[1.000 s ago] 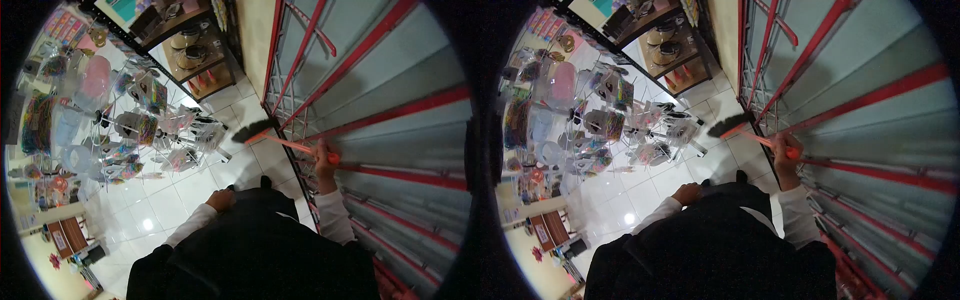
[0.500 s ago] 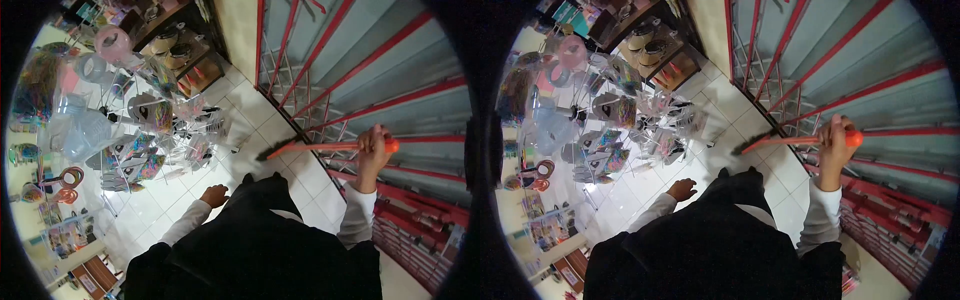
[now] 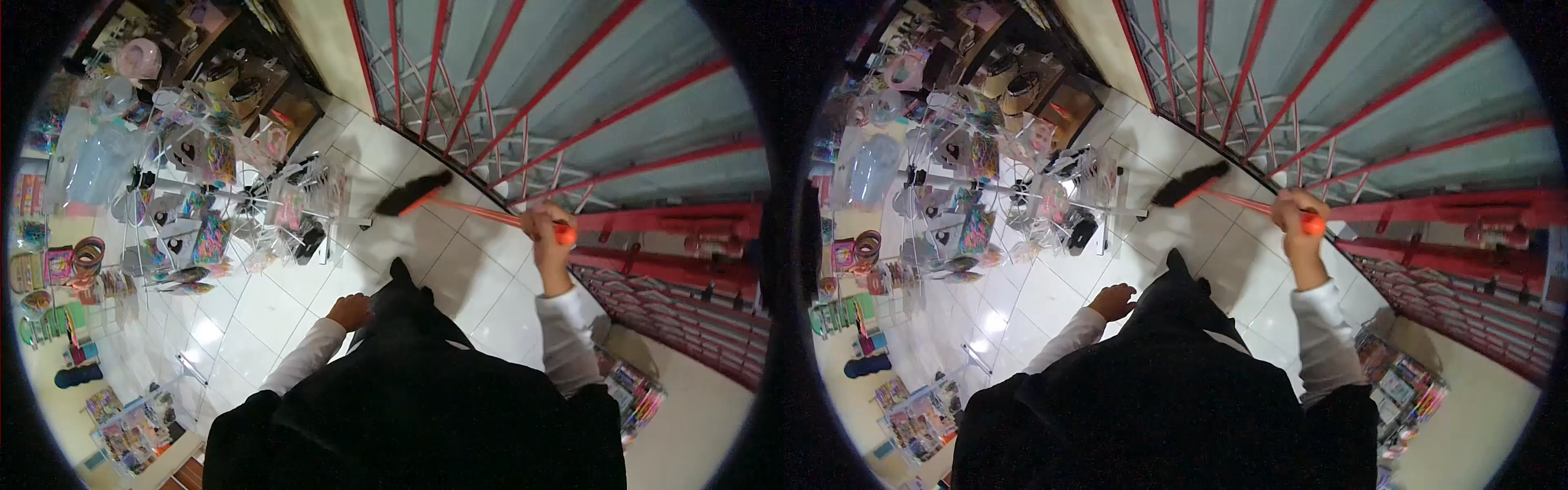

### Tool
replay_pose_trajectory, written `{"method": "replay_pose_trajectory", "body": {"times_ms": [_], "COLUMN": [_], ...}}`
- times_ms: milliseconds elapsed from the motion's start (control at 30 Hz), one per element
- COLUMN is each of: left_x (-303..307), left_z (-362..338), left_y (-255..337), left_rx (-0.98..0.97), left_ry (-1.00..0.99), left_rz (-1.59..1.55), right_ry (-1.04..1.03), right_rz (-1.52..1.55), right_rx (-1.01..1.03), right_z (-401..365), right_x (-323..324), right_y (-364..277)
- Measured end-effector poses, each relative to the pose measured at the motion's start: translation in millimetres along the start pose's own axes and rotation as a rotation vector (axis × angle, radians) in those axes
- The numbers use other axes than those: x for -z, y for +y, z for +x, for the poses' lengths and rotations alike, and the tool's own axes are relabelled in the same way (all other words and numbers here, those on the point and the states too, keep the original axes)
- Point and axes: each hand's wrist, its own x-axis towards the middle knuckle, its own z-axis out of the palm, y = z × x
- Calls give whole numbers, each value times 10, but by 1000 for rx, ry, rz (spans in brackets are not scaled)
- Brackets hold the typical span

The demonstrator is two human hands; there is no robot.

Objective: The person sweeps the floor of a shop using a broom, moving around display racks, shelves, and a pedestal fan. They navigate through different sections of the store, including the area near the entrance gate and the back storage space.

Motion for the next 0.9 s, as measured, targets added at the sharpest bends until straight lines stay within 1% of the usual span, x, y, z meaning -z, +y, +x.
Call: {"method": "replay_pose_trajectory", "body": {"times_ms": [33, 100, 133, 167, 233, 267, 367, 400, 433, 500, 567, 600, 633, 667, 700, 733, 767, 800, 833, 900], "left_x": [-92, -264, -270, -276, -232, -304, -147, -115, -88, -21, 99, 168, 229, 258, 277, 309, 335, 385, 420, 467], "left_z": [-20, 12, 4, -20, -111, -58, -106, -76, -45, -17, 9, 4, -19, -55, -70, -62, -62, -97, -112, -174], "left_y": [9, 43, 117, 188, 294, 263, 320, 304, 266, 161, 38, -16, -65, -135, -245, -369, -473, -545, -631, -809], "left_rx": [-19, -68, -69, -91, -127, -160, -204, -213, -221, -232, -241, -255, -267, -276, -284, -294, -306, -276, -285, -293], "left_ry": [4, 29, -39, -47, -67, -72, -54, -53, -54, -58, -56, -51, -46, -45, -47, -47, -49, -66, -70, -79], "left_rz": [14, 40, 99, 80, 49, 64, 73, 105, 137, 188, 225, 247, 263, 278, 279, 284, 285, 298, 329, 391], "right_ry": [1, 48, 108, 167, 190, 252, 646, 562, 635, 420, 490, 521, 678, 857, 825, 614, 516, 547, 575, 651], "right_rz": [-41, -45, -79, -111, -39, -17, -179, 83, -67, 72, 52, 41, 34, -116, -92, -101, -125, -115, -103, -56], "right_rx": [-71, -55, -68, -81, -23, -11, 71, 122, 120, 253, 241, 233, 186, 215, 164, 191, 215, 200, 189, 139], "right_z": [-142, -482, -617, -742, -984, -1074, -1147, -1147, -1125, -1097, -1059, -1012, -939, -816, -743, -775, -829, -907, -970, -1221], "right_x": [143, 474, 584, 678, 917, 953, 964, 959, 909, 890, 769, 693, 650, 505, 425, 667, 868, 811, 779, 818], "right_y": [-148, -242, -363, -474, -563, -600, -764, -881, -1092, -1321, -1353, -1357, -1207, -1036, -857, -409, 14, 73, 103, -138]}}
